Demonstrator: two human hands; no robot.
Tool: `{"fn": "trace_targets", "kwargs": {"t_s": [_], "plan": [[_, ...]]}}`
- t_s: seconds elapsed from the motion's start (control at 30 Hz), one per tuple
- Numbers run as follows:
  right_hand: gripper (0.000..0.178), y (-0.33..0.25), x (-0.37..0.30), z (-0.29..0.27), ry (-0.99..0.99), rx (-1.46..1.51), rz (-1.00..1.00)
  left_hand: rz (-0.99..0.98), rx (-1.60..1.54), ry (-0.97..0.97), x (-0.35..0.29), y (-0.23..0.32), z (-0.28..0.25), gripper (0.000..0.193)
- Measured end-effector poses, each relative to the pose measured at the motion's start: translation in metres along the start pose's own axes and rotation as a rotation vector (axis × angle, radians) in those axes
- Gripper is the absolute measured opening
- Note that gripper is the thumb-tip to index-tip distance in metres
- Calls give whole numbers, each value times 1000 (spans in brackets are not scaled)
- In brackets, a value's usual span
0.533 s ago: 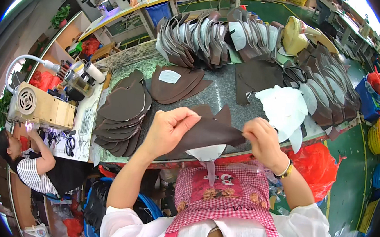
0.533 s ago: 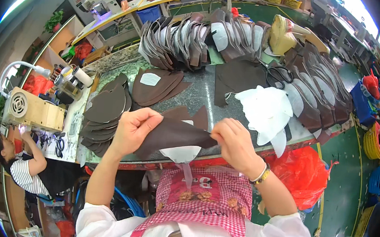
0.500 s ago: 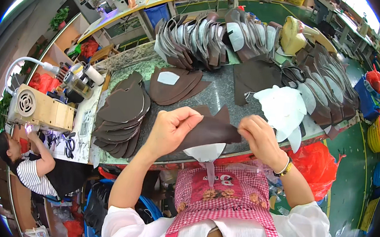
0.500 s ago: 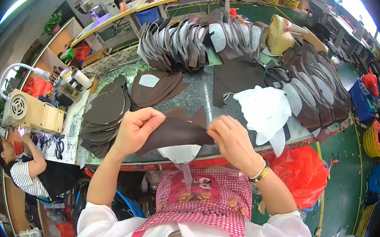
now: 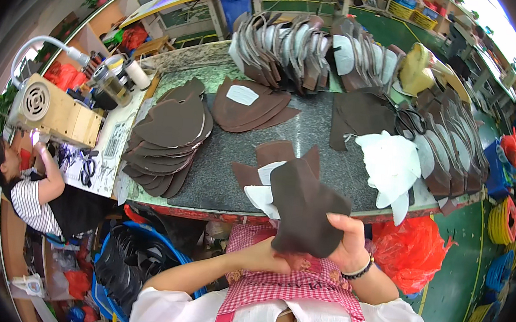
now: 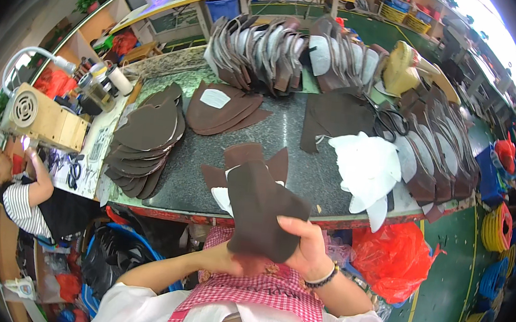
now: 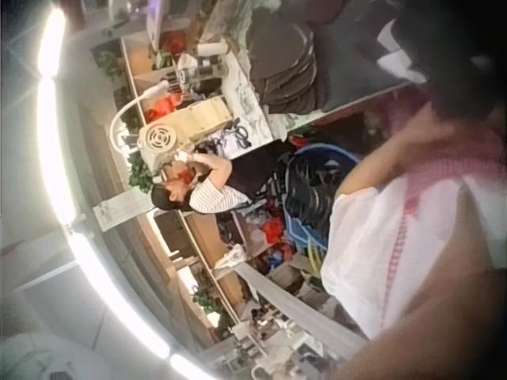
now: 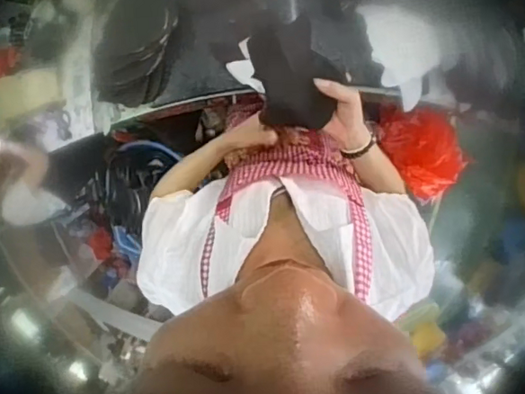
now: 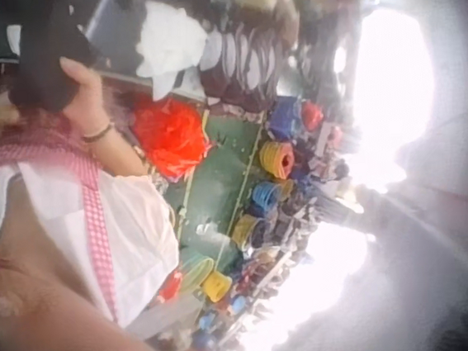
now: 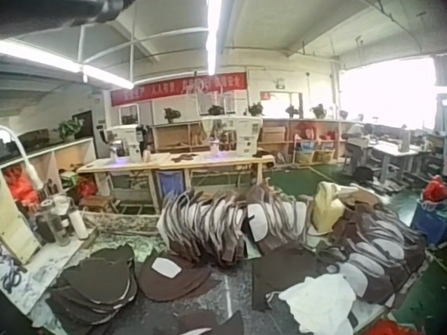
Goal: The person aligns and attaches white lining pieces and leather patches onto shoe upper components by hand on a workbench.
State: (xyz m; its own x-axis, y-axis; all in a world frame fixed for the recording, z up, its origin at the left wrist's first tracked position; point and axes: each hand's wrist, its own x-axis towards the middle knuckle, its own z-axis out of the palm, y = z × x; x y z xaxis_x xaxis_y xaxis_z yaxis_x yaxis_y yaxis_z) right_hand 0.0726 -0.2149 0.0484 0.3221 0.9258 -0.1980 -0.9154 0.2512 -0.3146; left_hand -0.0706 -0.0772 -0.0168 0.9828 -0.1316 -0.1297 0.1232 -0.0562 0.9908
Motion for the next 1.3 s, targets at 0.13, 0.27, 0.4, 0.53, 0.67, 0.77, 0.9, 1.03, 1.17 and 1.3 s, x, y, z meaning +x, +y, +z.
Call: {"fn": "trace_targets", "kwargs": {"t_s": [0.13,0.27,0.4,0.53,0.67,0.77,0.9,1.03,1.17,1.3], "plan": [[45,3,-17,-6,84,-342,-111,91,-835,487,1,17,-11,34],[24,-9,8,-26,189,-1247,-465,144,166,884,-26,20,-28,13],[17,-30,52,-57,292,-1301,-358,100,16,915,-8,7,-61,12],[18,-43,78,-62,390,-1829,-662,-101,36,860,11,5,-100,20],[22,-45,86,-59,474,-1838,-591,-127,94,863,21,1,-113,25],[24,-49,92,-58,470,-1873,-638,-189,144,865,26,2,-115,25],[23,-53,95,-59,497,-1880,-581,-235,146,862,30,7,-115,25],[20,-53,94,-56,502,-1953,-523,-269,175,864,34,9,-115,26],[43,-41,94,-35,399,-2362,-954,-319,231,863,33,19,-112,26],[83,11,94,-37,-425,-2435,-498,-389,330,850,33,12,-123,29]]}}
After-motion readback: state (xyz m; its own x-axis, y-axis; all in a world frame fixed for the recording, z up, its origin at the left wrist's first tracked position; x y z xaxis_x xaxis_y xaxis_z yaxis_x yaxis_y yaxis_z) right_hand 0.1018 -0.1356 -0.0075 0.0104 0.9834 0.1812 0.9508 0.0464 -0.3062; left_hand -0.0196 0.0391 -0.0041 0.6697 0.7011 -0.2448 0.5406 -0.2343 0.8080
